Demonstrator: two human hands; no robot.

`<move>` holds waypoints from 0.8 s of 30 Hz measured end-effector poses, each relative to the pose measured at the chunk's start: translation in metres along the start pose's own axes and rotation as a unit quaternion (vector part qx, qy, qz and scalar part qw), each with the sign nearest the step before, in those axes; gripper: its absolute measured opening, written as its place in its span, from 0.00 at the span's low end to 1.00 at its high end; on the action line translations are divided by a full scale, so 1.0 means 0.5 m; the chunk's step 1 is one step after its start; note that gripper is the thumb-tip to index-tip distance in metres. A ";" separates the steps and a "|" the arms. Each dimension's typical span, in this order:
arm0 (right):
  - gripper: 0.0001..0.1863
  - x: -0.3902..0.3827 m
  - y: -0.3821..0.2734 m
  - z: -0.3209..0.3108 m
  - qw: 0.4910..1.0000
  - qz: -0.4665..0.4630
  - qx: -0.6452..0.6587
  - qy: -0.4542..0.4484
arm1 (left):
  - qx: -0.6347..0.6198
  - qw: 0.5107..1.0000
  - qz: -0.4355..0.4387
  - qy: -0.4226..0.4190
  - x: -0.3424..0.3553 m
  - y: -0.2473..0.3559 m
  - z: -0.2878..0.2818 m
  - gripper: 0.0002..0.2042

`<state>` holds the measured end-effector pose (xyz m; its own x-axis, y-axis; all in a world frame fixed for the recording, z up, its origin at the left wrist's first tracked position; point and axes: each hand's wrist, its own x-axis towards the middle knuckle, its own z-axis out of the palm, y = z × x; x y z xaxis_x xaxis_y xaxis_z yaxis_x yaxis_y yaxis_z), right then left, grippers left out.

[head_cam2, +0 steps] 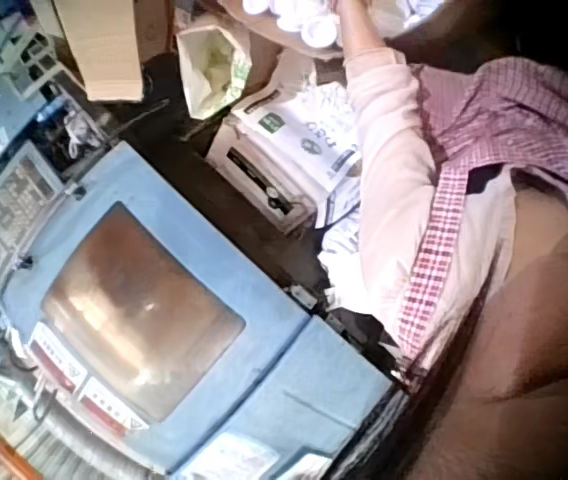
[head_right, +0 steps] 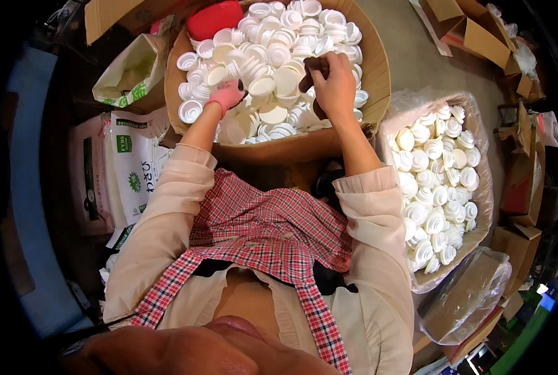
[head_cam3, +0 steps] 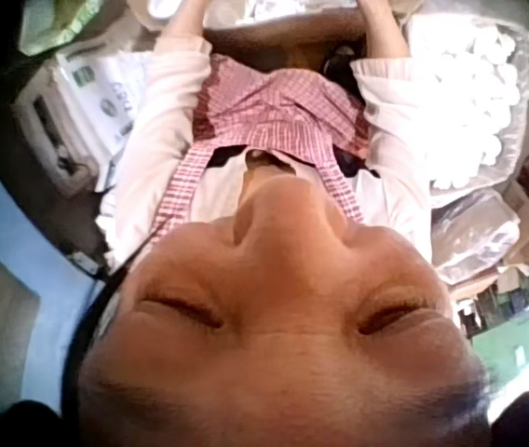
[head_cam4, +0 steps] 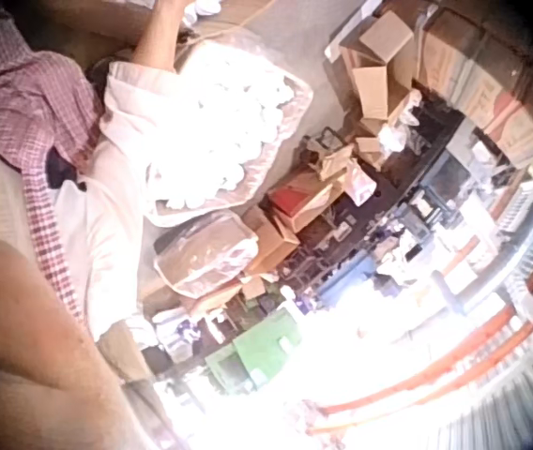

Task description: The person repeatedly picks up small white plastic cups from a cardboard box and stacks them into a growing pile. The person wears pink gloves and uses both hands to handle the cups, occasionally adjusting the stack.

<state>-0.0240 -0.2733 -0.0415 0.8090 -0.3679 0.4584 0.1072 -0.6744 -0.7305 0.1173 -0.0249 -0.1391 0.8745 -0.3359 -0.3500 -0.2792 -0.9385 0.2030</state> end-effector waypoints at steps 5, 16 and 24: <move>0.10 -0.003 0.009 -0.009 0.999 -0.025 0.007 -0.042 | 0.049 0.999 -0.004 -0.009 0.008 0.031 0.068 0.28; 0.09 -0.018 0.004 -0.010 0.997 -0.065 0.009 -0.029 | -0.103 0.964 0.045 0.240 -0.085 0.106 -0.034 0.22; 0.14 -0.048 -0.052 0.062 0.968 -0.215 0.062 -0.111 | -0.303 0.864 0.293 0.276 -0.130 0.096 -0.025 0.13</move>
<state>-0.0285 -0.2272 -0.0492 0.7777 0.0855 0.6228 0.5182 -0.6481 -0.5581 0.0518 -0.0472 -0.0950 0.7564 -0.4930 0.4299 -0.6251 -0.3511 0.6971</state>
